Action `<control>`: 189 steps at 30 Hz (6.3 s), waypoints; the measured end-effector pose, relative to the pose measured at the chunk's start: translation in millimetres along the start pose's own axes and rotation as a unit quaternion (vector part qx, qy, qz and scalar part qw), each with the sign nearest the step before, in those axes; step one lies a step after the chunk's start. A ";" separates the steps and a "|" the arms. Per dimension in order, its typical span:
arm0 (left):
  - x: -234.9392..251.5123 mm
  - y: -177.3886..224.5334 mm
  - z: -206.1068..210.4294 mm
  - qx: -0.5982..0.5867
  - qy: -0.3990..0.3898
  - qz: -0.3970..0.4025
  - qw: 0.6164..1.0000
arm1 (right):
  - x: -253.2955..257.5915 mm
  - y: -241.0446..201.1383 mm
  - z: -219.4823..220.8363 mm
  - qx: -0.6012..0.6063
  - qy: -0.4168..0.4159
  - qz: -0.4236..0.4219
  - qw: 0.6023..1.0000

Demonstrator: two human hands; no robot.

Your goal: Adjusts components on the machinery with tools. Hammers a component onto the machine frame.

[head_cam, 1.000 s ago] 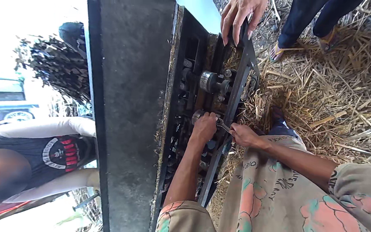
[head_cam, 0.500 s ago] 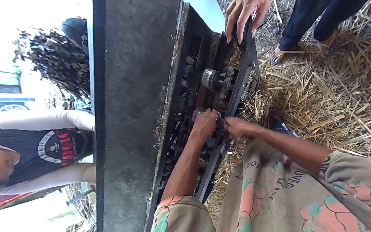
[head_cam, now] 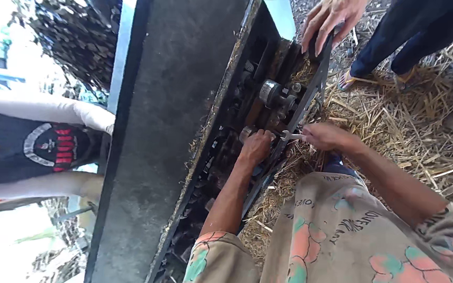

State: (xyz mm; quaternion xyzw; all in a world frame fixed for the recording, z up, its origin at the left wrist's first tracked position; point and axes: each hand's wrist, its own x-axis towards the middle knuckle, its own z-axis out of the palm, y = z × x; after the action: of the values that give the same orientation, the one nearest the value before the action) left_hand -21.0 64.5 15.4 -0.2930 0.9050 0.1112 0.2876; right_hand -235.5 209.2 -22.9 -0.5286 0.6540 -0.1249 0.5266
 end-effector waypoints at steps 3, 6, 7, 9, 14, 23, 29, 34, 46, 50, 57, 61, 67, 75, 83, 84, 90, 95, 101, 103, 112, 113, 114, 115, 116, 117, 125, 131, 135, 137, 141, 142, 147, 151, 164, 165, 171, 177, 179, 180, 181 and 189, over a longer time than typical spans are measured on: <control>1.7 6.5 -3.6 -0.026 -0.024 -0.030 0.999 | -5.7 26.9 55.8 0.119 0.035 0.010 0.992; 4.8 6.2 -12.9 -0.073 -0.058 -0.044 0.995 | -4.3 14.4 83.9 0.211 0.013 0.024 0.977; 5.8 5.0 -14.7 -0.088 -0.065 -0.050 0.993 | -3.0 6.5 90.0 0.232 0.007 0.027 0.972; 8.2 3.1 -17.8 -0.116 -0.077 -0.066 0.988 | 2.6 -7.3 100.5 0.265 0.002 0.032 0.964; 13.3 1.8 -21.2 -0.128 -0.095 -0.092 0.983 | 14.9 -31.9 104.8 0.299 0.005 0.040 0.953; 6.0 2.9 -22.2 -0.068 -0.056 -0.086 0.992 | 40.3 -54.9 125.7 0.408 0.004 0.054 0.911; 1.5 17.2 -24.2 -0.086 -0.088 -0.134 0.983 | 42.4 -61.9 113.9 0.404 -0.060 0.065 0.910; -0.1 23.7 -20.1 -0.045 -0.053 -0.067 0.995 | 42.8 -44.4 18.3 0.008 -0.104 0.019 0.994; -9.5 26.1 -0.7 -0.115 0.039 -0.160 0.980 | -0.8 31.5 -58.7 -0.129 0.020 -0.021 0.991; -5.7 46.5 -3.6 -0.062 0.029 -0.174 0.982 | -23.8 86.6 -0.7 -0.054 -0.102 0.012 0.993; -4.7 37.6 -4.2 -0.032 0.017 -0.126 0.991 | -61.7 115.2 47.1 0.022 -0.061 0.057 0.996; -5.4 21.5 1.5 -0.070 0.055 -0.112 0.990 | -36.8 58.6 44.3 0.118 0.065 0.053 0.989; -12.9 -13.3 12.5 -0.316 0.062 -0.126 0.938 | 26.8 -14.1 39.1 0.103 0.171 -0.076 0.977; -4.7 -27.5 33.6 -0.415 0.087 -0.155 0.892 | 71.3 -52.2 42.1 -0.111 0.203 -0.178 0.957; -4.5 -18.6 22.9 -0.419 0.083 -0.242 0.871 | 82.7 -62.6 47.4 -0.193 0.226 -0.164 0.941; -5.8 -19.7 21.9 -0.423 0.081 -0.243 0.869 | 84.0 -65.2 47.7 -0.202 0.229 -0.158 0.939; -8.6 -26.7 31.0 -0.452 0.095 -0.248 0.851 | 83.2 -75.8 50.6 -0.228 0.219 -0.156 0.936; -5.3 -17.6 33.3 -0.470 0.125 -0.245 0.838 | 87.2 -69.1 40.6 -0.211 0.179 -0.185 0.943; -4.7 -11.5 30.0 -0.455 0.113 -0.251 0.847 | 88.9 -66.3 27.5 -0.218 0.120 -0.197 0.948; -3.8 -12.6 33.3 -0.456 0.116 -0.253 0.845 | 89.7 -65.7 28.0 -0.230 0.128 -0.194 0.945; -2.4 -13.5 38.5 -0.493 0.112 -0.261 0.822 | 87.7 -78.0 32.7 -0.261 0.140 -0.163 0.941; -2.9 -13.0 37.8 -0.491 0.111 -0.257 0.825 | 90.1 -77.5 31.8 -0.256 0.136 -0.172 0.941; -3.8 -11.7 37.4 -0.487 0.111 -0.251 0.829 | 91.3 -76.7 31.4 -0.249 0.132 -0.182 0.942; -4.6 -11.3 36.7 -0.482 0.113 -0.244 0.834 | 92.8 -76.3 30.7 -0.243 0.128 -0.193 0.942; -5.3 -11.3 36.2 -0.479 0.114 -0.239 0.837 | 93.8 -76.3 29.8 -0.235 0.122 -0.204 0.943; -5.9 -11.2 36.2 -0.479 0.116 -0.236 0.838 | 95.0 -75.7 28.6 -0.229 0.112 -0.211 0.944; -8.4 -12.5 38.5 -0.474 0.126 -0.233 0.840 | 106.8 -78.8 14.7 -0.249 0.031 -0.203 0.946; -10.2 -12.1 43.7 -0.508 0.140 -0.250 0.812 | 89.2 -86.2 28.7 -0.288 0.098 -0.173 0.937; -6.5 -13.0 49.5 -0.534 0.155 -0.258 0.790 | 83.8 -88.5 31.7 -0.305 0.120 -0.138 0.935; -4.3 -14.0 52.7 -0.538 0.157 -0.258 0.787 | 84.3 -87.8 33.0 -0.307 0.120 -0.134 0.935; -4.6 -16.6 51.2 -0.550 0.146 -0.263 0.779 | 85.6 -92.5 33.4 -0.310 0.115 -0.111 0.937; -5.6 -17.1 49.2 -0.551 0.140 -0.264 0.779 | 85.8 -92.3 34.0 -0.304 0.118 -0.113 0.938; -5.3 -18.3 46.1 -0.536 0.122 -0.247 0.798 | 93.0 -92.7 33.4 -0.290 0.111 -0.123 0.943; -3.9 -18.7 48.1 -0.530 0.138 -0.237 0.803 | 97.9 -87.7 25.8 -0.287 0.082 -0.181 0.937; -27.8 -7.6 49.0 -0.530 0.205 -0.225 0.791 | 72.3 -71.6 10.0 -0.237 0.087 -0.215 0.944; -44.3 2.9 51.9 -0.522 0.237 -0.217 0.790 | 58.0 -64.4 12.1 -0.206 0.107 -0.203 0.951; -89.8 58.3 136.9 -0.626 0.199 -0.280 0.700 | -11.4 18.3 31.7 -0.140 0.036 -0.067 0.987; -62.4 89.3 148.9 -0.820 0.173 -0.306 0.453 | -36.9 39.5 47.2 -0.155 -0.038 -0.001 0.987; -53.0 90.5 146.5 -0.851 0.190 -0.322 0.370 | -37.2 32.1 47.5 -0.162 -0.043 0.008 0.986; -49.3 90.0 146.4 -0.858 0.196 -0.327 0.345 | -36.7 28.0 47.1 -0.164 -0.043 0.010 0.986; -46.5 88.9 146.6 -0.860 0.201 -0.328 0.336 | -35.7 23.5 45.9 -0.165 -0.041 0.011 0.985; -32.9 76.0 147.5 -0.876 0.229 -0.307 0.292 | -28.6 14.8 32.8 -0.174 -0.021 0.006 0.984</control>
State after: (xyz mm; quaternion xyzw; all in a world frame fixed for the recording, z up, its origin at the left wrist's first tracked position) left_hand 22.9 195.5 -82.3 -0.6406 0.1427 0.6702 -0.3465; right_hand -220.1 251.7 -31.2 -0.6109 0.6576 0.0052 0.4408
